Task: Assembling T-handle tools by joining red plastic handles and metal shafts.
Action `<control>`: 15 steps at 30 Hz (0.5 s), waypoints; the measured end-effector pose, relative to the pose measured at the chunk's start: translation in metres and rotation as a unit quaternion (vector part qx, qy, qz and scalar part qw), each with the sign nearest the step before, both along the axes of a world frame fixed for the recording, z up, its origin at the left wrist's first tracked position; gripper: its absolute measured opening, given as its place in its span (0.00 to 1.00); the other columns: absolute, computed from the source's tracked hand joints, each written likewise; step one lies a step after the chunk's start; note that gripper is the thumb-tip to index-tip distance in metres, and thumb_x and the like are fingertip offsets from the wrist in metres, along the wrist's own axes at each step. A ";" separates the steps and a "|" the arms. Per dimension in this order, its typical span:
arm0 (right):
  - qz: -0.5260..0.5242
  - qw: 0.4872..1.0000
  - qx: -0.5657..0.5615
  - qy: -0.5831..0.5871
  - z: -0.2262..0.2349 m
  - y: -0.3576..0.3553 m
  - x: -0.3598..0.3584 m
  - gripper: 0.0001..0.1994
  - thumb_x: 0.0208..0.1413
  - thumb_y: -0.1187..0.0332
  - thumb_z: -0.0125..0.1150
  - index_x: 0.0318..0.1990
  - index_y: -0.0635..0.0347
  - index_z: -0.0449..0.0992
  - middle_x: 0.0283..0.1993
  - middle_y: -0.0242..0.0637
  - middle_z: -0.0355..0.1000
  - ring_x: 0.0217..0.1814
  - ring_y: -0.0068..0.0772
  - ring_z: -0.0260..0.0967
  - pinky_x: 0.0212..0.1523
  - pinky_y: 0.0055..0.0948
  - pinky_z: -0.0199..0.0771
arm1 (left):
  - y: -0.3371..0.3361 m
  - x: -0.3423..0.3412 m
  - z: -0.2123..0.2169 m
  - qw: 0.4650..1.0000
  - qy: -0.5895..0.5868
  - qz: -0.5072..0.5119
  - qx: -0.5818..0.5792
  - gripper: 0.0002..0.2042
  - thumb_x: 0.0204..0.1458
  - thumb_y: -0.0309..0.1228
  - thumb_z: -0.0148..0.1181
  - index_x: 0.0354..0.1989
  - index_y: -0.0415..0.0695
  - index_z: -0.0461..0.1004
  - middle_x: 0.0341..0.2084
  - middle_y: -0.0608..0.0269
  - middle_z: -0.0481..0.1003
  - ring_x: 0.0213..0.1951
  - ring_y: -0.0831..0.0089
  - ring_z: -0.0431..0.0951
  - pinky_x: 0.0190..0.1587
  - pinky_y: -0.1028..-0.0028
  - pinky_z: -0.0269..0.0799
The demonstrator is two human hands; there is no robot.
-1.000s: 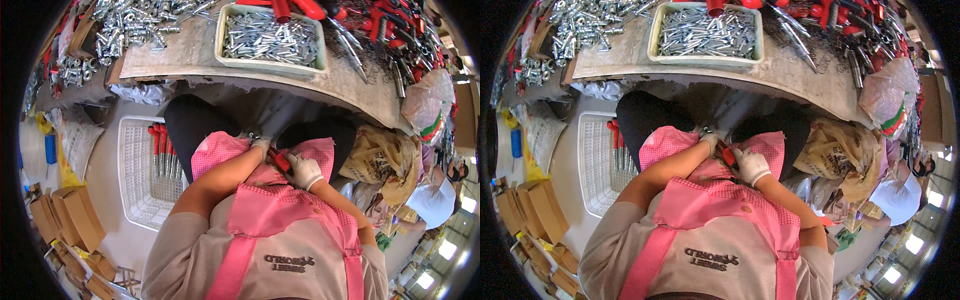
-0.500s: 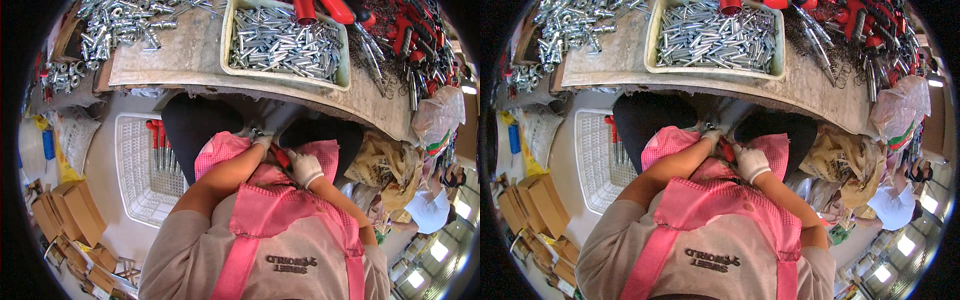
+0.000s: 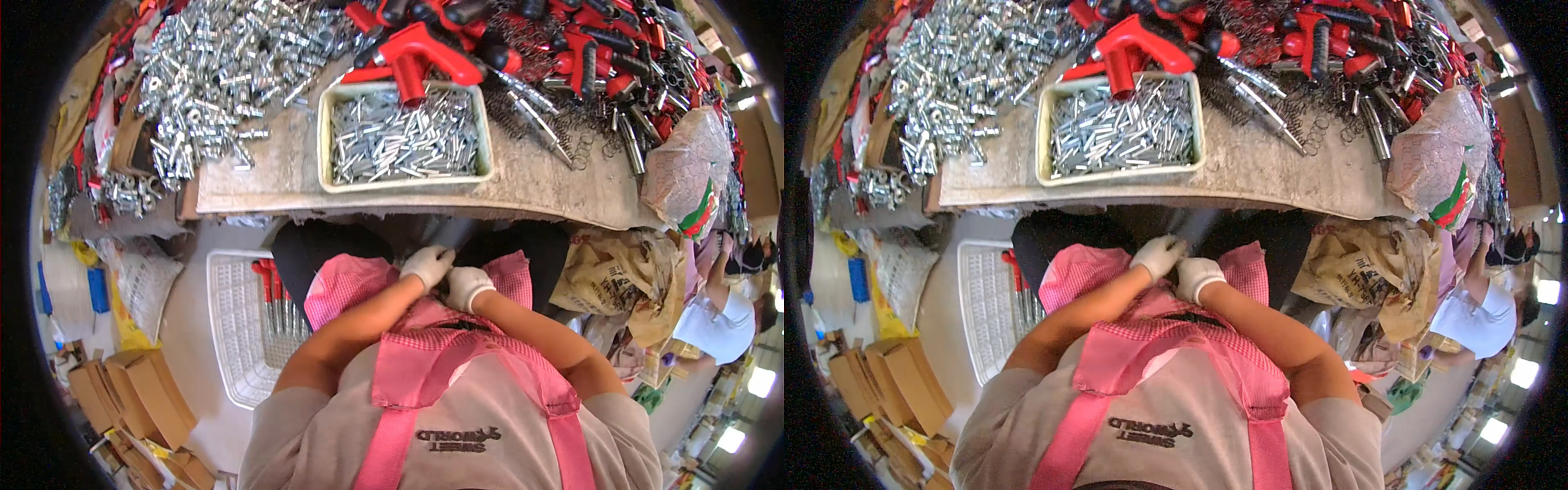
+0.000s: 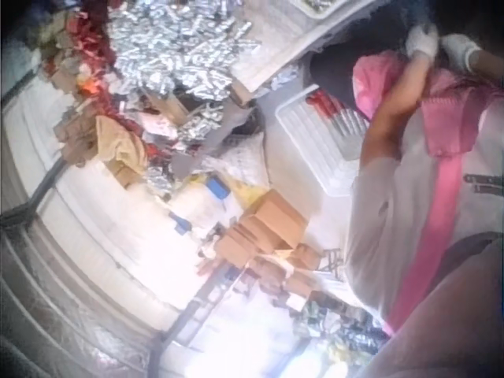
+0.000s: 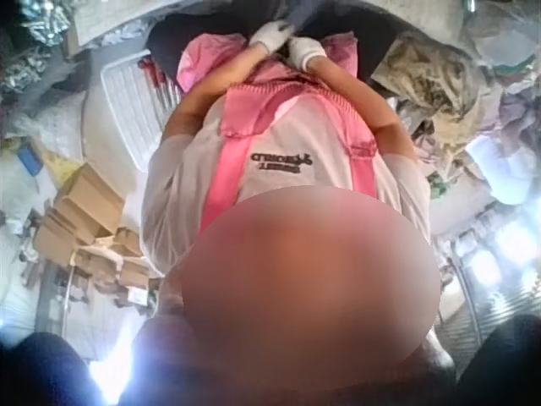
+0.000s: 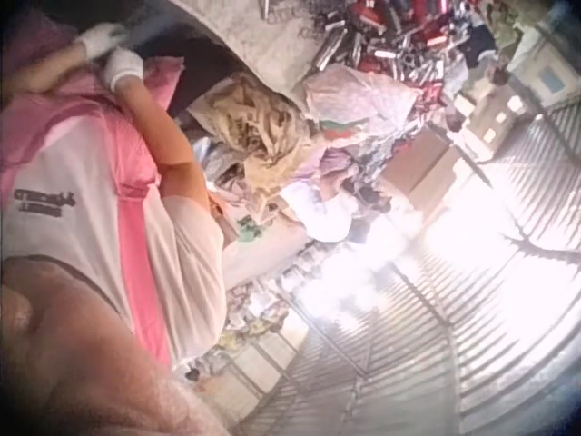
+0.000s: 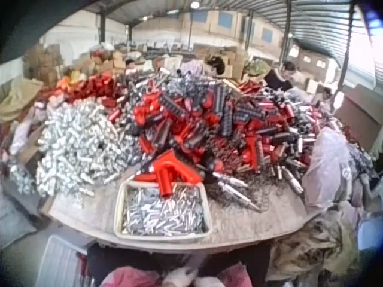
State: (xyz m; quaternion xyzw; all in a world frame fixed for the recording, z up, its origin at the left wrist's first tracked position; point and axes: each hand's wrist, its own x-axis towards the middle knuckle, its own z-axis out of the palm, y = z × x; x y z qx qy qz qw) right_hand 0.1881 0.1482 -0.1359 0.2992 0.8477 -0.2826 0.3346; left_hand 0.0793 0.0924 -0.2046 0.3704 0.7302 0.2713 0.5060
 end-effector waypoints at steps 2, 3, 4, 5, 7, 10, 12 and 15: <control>-0.012 0.999 0.024 0.027 -0.009 -0.003 0.000 0.16 0.45 0.59 0.60 0.38 0.61 0.77 0.38 0.50 0.75 0.40 0.50 0.75 0.40 0.42 0.75 | 0.000 0.007 -0.005 0.994 0.105 0.022 -0.032 0.20 0.56 0.44 0.44 0.42 0.42 0.75 0.37 0.44 0.75 0.42 0.47 0.74 0.46 0.58 0.68; -0.018 0.998 0.038 0.049 -0.012 -0.005 0.002 0.16 0.44 0.60 0.60 0.38 0.60 0.77 0.37 0.50 0.76 0.39 0.50 0.75 0.40 0.42 0.75 | 0.001 0.009 -0.005 0.991 0.118 0.036 -0.044 0.20 0.55 0.44 0.43 0.42 0.43 0.75 0.38 0.43 0.75 0.43 0.45 0.73 0.47 0.56 0.68; -0.008 0.997 0.053 0.049 -0.036 -0.008 0.008 0.18 0.45 0.56 0.57 0.40 0.58 0.76 0.36 0.50 0.76 0.37 0.50 0.75 0.38 0.43 0.75 | -0.001 0.012 -0.011 0.990 0.133 0.041 -0.039 0.20 0.55 0.44 0.43 0.42 0.43 0.75 0.39 0.43 0.75 0.43 0.45 0.73 0.47 0.56 0.68; -0.014 0.997 0.062 0.051 -0.048 -0.011 0.010 0.17 0.46 0.58 0.55 0.40 0.59 0.76 0.36 0.50 0.76 0.37 0.50 0.75 0.38 0.43 0.75 | -0.002 0.014 -0.023 0.987 0.146 0.049 -0.037 0.20 0.55 0.44 0.42 0.42 0.44 0.75 0.39 0.43 0.75 0.42 0.45 0.74 0.47 0.56 0.69; -0.055 0.996 0.054 0.045 -0.061 -0.014 0.011 0.15 0.47 0.62 0.53 0.39 0.61 0.76 0.35 0.50 0.76 0.38 0.50 0.75 0.39 0.43 0.75 | 0.000 0.014 -0.043 0.985 0.153 0.047 -0.067 0.20 0.55 0.44 0.42 0.42 0.45 0.76 0.39 0.44 0.75 0.43 0.45 0.74 0.47 0.56 0.69; -0.014 0.999 0.010 0.051 -0.048 -0.004 0.005 0.14 0.46 0.62 0.54 0.38 0.61 0.77 0.35 0.50 0.76 0.39 0.49 0.75 0.39 0.42 0.75 | -0.001 0.009 -0.041 0.989 0.137 0.021 -0.044 0.20 0.57 0.43 0.40 0.37 0.42 0.76 0.36 0.40 0.75 0.41 0.45 0.74 0.46 0.53 0.67; 0.002 0.999 0.005 0.043 -0.031 0.000 0.000 0.14 0.46 0.63 0.55 0.37 0.61 0.78 0.35 0.50 0.76 0.39 0.48 0.75 0.39 0.42 0.75 | -0.003 0.004 -0.014 0.992 0.120 0.044 -0.017 0.20 0.57 0.43 0.39 0.37 0.41 0.76 0.36 0.40 0.75 0.41 0.45 0.74 0.46 0.53 0.67; -0.009 0.999 0.028 0.041 -0.039 -0.004 0.002 0.14 0.46 0.64 0.55 0.38 0.61 0.77 0.35 0.51 0.76 0.39 0.48 0.75 0.40 0.42 0.75 | -0.005 0.012 -0.032 0.988 0.139 0.065 -0.021 0.20 0.57 0.42 0.39 0.36 0.41 0.76 0.36 0.40 0.74 0.41 0.45 0.74 0.47 0.53 0.67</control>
